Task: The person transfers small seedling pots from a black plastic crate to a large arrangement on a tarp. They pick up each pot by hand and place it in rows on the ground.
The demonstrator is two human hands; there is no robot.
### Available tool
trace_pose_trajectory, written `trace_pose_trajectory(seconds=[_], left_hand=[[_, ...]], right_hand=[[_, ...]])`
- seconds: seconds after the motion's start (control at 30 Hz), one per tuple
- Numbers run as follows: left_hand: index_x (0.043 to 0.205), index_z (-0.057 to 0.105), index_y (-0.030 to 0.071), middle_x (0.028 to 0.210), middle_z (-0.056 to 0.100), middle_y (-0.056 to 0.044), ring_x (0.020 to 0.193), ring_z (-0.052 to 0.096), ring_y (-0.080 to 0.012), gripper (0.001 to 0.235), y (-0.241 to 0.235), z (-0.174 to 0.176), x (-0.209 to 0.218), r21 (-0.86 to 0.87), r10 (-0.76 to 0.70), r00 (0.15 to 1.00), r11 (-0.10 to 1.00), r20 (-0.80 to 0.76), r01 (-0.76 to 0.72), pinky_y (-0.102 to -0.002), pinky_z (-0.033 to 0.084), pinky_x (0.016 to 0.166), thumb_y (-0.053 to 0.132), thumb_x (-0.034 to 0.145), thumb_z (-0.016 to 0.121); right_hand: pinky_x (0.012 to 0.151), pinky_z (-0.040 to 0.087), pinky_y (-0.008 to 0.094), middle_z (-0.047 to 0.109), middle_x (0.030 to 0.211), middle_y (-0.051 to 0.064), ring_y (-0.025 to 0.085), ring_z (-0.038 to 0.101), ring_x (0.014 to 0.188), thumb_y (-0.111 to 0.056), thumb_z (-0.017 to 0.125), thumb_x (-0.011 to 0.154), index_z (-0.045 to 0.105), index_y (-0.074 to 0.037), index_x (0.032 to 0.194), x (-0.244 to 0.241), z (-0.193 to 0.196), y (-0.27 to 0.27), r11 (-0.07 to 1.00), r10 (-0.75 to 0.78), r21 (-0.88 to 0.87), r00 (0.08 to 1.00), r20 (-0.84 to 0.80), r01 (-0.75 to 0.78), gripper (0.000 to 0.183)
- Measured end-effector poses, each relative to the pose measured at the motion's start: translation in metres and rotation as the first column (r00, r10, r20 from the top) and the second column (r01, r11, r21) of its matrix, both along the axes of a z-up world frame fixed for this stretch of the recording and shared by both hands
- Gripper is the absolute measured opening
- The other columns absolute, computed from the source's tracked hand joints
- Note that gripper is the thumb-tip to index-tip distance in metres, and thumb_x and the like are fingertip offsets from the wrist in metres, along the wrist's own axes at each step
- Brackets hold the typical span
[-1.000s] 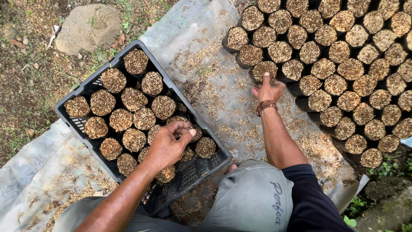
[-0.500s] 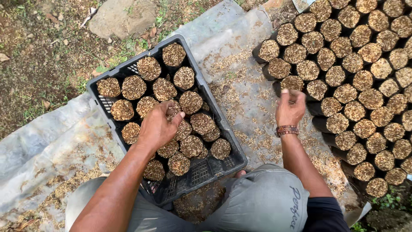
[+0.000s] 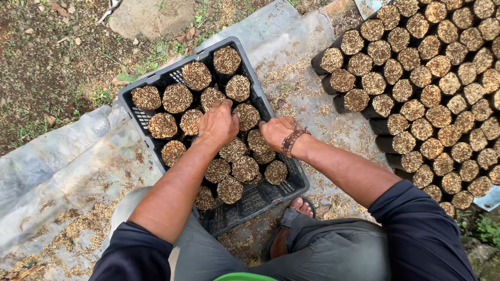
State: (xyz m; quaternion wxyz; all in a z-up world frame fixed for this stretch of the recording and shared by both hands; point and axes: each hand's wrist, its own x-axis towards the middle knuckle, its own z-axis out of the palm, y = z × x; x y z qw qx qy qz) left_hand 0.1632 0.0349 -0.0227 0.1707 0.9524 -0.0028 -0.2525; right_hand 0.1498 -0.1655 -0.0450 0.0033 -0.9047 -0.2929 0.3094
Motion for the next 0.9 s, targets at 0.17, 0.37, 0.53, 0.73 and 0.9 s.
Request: trace_pose_trajectory(seconds=[0.17, 0.37, 0.53, 0.73, 0.9], left_hand=[[0.143, 0.047, 0.000, 0.125, 0.061, -0.024, 0.079, 0.069, -0.0247, 0.051, 0.000, 0.008, 0.003, -0.022, 0.019, 0.998, 1.000, -0.065, -0.021, -0.039, 0.061, 0.065, 0.019, 0.098, 0.060], [0.135, 0.053, 0.002, 0.090, 0.071, -0.014, 0.072, 0.066, -0.0220, 0.040, 0.002, 0.017, 0.010, -0.027, 0.032, 0.995, 0.999, -0.092, -0.035, -0.040, 0.057, 0.063, 0.018, 0.099, 0.058], [0.103, 0.068, 0.004, 0.079, 0.068, -0.012, 0.071, 0.066, -0.0212, 0.021, -0.002, 0.004, 0.009, 0.049, -0.054, 0.998, 0.997, -0.033, 0.055, -0.040, 0.054, 0.066, 0.024, 0.097, 0.063], [0.081, 0.072, 0.006, 0.073, 0.068, -0.009, 0.062, 0.066, -0.0202, 0.035, -0.006, -0.021, 0.010, 0.124, -0.024, 0.980, 0.991, -0.198, 0.049, -0.036, 0.052, 0.054, 0.031, 0.103, 0.060], [0.074, 0.070, 0.012, 0.072, 0.069, -0.006, 0.060, 0.064, -0.0180, 0.031, 0.005, -0.058, 0.021, 0.052, -0.038, 0.992, 0.998, -0.122, 0.045, -0.035, 0.053, 0.054, 0.028, 0.100, 0.063]], right_hand=[[0.080, 0.058, 0.054, 0.073, 0.087, 0.020, 0.036, 0.072, 0.087, -0.034, 0.061, 0.098, 0.070, -0.004, 0.097, -0.005, 0.004, 0.007, 0.972, -0.235, -0.059, 0.957, -0.168, 0.228, 0.031], [0.080, 0.059, 0.052, 0.070, 0.083, 0.025, 0.039, 0.073, 0.084, -0.026, 0.062, 0.096, 0.068, 0.003, 0.096, -0.022, 0.009, 0.001, 0.929, -0.344, 0.073, 0.919, -0.193, 0.363, 0.029], [0.068, 0.060, 0.053, 0.070, 0.078, 0.026, 0.042, 0.073, 0.078, -0.001, 0.054, 0.085, 0.061, 0.002, 0.113, -0.044, -0.016, 0.002, 0.842, -0.486, 0.186, 0.862, -0.147, 0.506, 0.029], [0.071, 0.061, 0.050, 0.069, 0.078, 0.025, 0.039, 0.072, 0.076, -0.003, 0.060, 0.083, 0.071, 0.001, 0.089, -0.049, -0.050, 0.006, 0.815, -0.545, 0.161, 0.830, -0.114, 0.557, 0.013], [0.061, 0.061, 0.040, 0.070, 0.067, 0.018, 0.029, 0.070, 0.062, -0.001, 0.056, 0.086, 0.071, -0.002, 0.094, -0.059, -0.033, -0.007, 0.753, -0.565, 0.315, 0.813, -0.142, 0.578, 0.017]])
